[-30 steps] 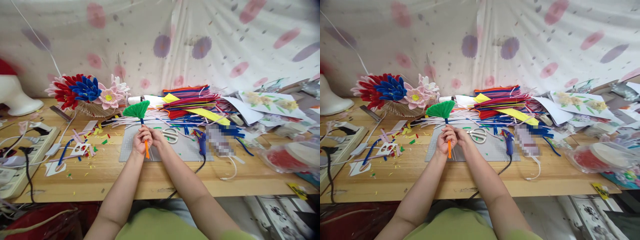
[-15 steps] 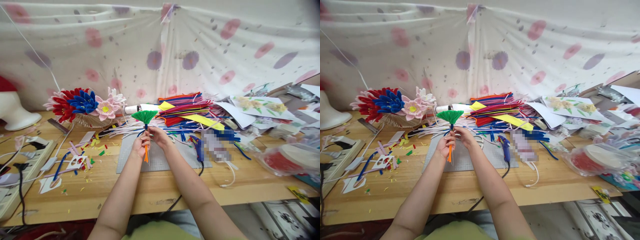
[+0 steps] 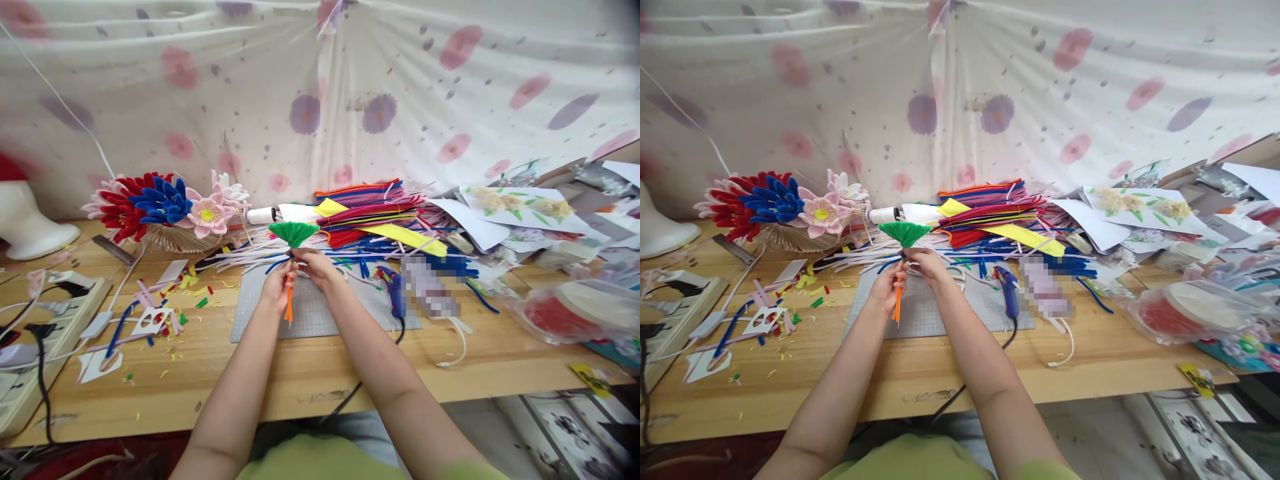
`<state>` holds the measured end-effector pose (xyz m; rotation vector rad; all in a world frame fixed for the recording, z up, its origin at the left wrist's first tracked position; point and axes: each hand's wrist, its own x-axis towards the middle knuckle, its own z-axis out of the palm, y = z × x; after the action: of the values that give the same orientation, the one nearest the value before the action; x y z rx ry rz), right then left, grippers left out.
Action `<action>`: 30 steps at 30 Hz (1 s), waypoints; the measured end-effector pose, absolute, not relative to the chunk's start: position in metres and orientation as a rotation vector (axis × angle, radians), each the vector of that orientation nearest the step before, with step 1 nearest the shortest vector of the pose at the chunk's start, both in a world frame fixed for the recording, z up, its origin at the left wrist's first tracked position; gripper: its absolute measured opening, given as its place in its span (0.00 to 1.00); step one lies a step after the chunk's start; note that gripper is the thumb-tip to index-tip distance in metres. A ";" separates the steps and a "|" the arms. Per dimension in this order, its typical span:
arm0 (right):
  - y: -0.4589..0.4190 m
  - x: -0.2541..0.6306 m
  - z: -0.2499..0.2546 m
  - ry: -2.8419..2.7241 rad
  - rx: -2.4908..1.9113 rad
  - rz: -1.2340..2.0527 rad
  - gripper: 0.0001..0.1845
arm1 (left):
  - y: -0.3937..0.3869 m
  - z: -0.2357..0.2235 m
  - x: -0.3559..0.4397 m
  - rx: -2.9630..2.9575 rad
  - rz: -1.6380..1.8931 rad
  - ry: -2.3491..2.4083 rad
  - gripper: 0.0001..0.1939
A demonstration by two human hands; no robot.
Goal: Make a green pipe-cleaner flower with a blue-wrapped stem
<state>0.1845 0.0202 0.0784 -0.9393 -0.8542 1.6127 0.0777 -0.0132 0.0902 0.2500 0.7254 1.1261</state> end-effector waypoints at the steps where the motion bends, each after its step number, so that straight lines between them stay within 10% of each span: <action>1: 0.021 0.183 0.078 -0.848 -0.965 1.590 0.13 | -0.014 0.089 0.077 0.276 1.135 0.741 0.06; 17: 0.017 0.157 0.068 -1.340 -1.334 1.075 0.17 | -0.024 0.048 0.066 1.345 1.317 1.370 0.10; 30: 0.001 0.147 0.070 -1.508 -1.474 0.694 0.16 | -0.025 0.041 0.061 0.882 1.416 1.207 0.07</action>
<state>0.1469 0.0009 0.0696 -1.4744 -1.5082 0.6945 0.0613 -0.0247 0.0414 0.8821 1.2069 1.4158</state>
